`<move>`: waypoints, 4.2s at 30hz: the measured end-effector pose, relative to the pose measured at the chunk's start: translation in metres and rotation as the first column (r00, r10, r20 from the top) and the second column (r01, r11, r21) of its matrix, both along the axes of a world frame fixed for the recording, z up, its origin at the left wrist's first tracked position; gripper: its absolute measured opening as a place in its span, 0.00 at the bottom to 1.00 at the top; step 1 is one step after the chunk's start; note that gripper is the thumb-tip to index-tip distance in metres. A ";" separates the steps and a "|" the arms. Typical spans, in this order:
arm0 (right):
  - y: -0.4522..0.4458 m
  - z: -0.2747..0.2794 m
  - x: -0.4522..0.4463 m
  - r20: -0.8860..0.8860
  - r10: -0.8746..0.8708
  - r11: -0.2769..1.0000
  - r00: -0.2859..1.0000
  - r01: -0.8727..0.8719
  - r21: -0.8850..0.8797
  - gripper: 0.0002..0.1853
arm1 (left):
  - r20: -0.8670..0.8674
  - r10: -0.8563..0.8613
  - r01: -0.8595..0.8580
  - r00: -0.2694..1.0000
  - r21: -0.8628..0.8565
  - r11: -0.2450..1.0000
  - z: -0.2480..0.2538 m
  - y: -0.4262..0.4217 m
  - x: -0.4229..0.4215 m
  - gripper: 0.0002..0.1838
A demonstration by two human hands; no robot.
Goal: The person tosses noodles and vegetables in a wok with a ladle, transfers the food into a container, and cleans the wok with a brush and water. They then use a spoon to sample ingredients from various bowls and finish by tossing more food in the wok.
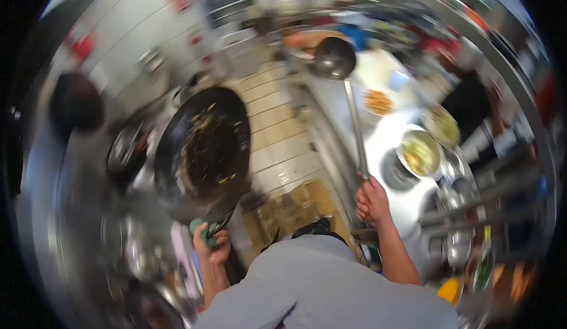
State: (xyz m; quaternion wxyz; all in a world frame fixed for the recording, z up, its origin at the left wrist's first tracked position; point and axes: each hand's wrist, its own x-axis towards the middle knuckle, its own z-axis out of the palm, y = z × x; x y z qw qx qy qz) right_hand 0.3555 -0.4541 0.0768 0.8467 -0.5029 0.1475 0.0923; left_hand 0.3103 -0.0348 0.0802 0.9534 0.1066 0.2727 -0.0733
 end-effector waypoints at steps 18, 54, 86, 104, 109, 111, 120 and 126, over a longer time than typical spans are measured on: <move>0.466 0.030 -0.050 0.057 0.998 0.002 -0.022 -0.918 -0.396 0.26 | -0.187 0.943 -0.878 0.275 0.352 0.326 -0.041 0.164 -0.384 0.08; 0.954 0.022 -0.139 0.109 0.948 -0.221 -0.299 -0.866 -0.449 0.06 | -0.743 0.651 0.202 0.158 0.669 0.715 -0.376 -0.231 -0.299 0.11; 0.753 0.135 -0.116 0.083 0.972 -0.140 -0.220 -0.255 0.957 0.08 | -0.212 0.898 0.869 0.385 0.412 -0.275 -0.067 0.153 -0.352 0.28; 0.590 0.093 -0.116 -0.034 0.866 -0.227 -0.500 -0.453 0.862 0.22 | -0.090 0.936 0.719 0.340 0.667 -0.197 -0.088 0.211 -0.375 0.15; 0.576 0.049 -0.091 -0.011 0.848 -0.481 -0.529 -0.778 0.404 0.25 | 0.089 0.946 0.725 0.312 0.621 -0.298 -0.090 0.208 -0.373 0.15; 0.567 0.029 -0.095 -0.040 0.878 -0.467 -0.477 -0.871 0.155 0.28 | 0.093 0.943 0.719 0.320 0.624 -0.305 -0.094 0.208 -0.375 0.15; 0.632 0.006 -0.088 0.070 0.970 -0.119 -0.234 -0.702 -0.702 0.31 | 0.232 0.932 0.568 0.280 0.743 -0.355 -0.080 0.170 -0.351 0.16; 0.787 -0.019 -0.052 0.187 0.974 0.187 -0.130 -0.011 -0.982 0.23 | -0.040 0.922 0.332 0.385 0.938 -0.098 -0.147 0.028 -0.322 0.11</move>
